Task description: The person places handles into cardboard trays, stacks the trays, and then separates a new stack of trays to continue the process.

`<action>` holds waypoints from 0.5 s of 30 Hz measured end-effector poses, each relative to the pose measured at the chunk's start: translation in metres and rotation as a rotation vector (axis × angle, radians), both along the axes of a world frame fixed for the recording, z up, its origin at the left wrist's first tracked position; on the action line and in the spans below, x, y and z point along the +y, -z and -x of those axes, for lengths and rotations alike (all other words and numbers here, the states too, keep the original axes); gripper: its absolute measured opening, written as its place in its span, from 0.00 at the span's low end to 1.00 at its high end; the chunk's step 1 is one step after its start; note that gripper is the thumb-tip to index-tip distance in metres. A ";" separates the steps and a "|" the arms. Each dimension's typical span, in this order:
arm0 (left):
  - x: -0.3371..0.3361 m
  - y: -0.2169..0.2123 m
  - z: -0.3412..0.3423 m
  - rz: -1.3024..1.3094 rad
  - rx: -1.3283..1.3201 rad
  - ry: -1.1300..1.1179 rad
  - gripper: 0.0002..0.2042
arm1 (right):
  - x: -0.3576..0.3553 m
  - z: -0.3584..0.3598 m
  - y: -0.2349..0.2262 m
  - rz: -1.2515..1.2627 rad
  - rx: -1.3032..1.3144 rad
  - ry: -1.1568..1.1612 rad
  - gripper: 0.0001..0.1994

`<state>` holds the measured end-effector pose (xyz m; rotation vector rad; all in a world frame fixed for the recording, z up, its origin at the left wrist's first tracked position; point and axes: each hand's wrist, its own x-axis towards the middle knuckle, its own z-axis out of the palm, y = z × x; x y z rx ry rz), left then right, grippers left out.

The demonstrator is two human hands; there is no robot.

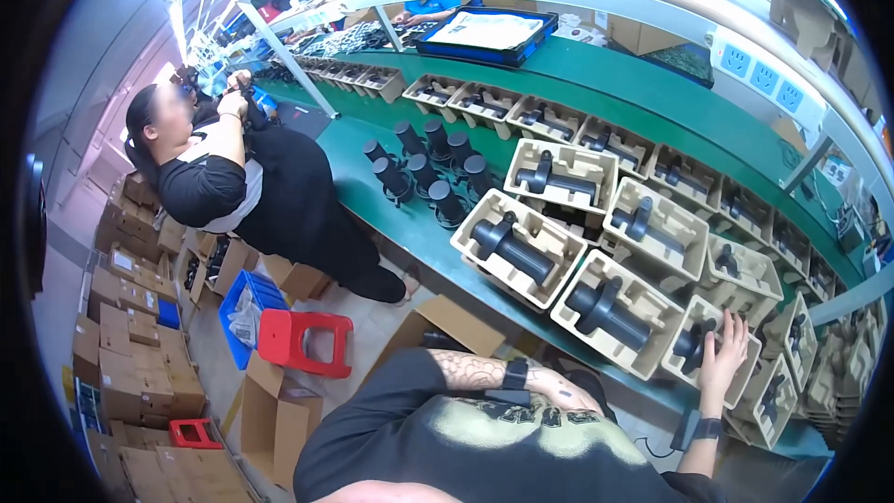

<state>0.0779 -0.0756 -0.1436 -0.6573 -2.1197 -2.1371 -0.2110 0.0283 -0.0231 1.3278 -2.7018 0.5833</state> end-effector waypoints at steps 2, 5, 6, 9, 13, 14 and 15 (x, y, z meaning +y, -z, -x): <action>0.017 0.029 0.004 -0.082 0.162 -0.039 0.13 | -0.003 0.000 0.001 -0.010 0.004 0.004 0.26; 0.034 0.036 0.004 -0.486 0.192 0.065 0.11 | -0.001 0.001 0.002 -0.042 0.015 0.002 0.25; 0.035 0.039 0.005 -0.567 0.200 0.085 0.12 | -0.002 0.002 0.003 -0.040 0.022 0.004 0.25; 0.020 0.041 0.003 -0.309 -0.264 0.136 0.13 | -0.001 0.002 0.005 -0.045 0.028 0.010 0.25; 0.013 0.015 0.006 -0.103 -0.235 0.253 0.16 | -0.005 0.002 0.003 -0.052 0.027 0.008 0.25; 0.011 0.009 0.007 -0.072 -0.209 0.273 0.16 | -0.006 0.002 0.003 -0.051 0.029 0.003 0.25; 0.010 0.004 0.006 -0.155 -0.269 0.285 0.13 | -0.005 0.003 0.003 -0.052 0.032 -0.001 0.25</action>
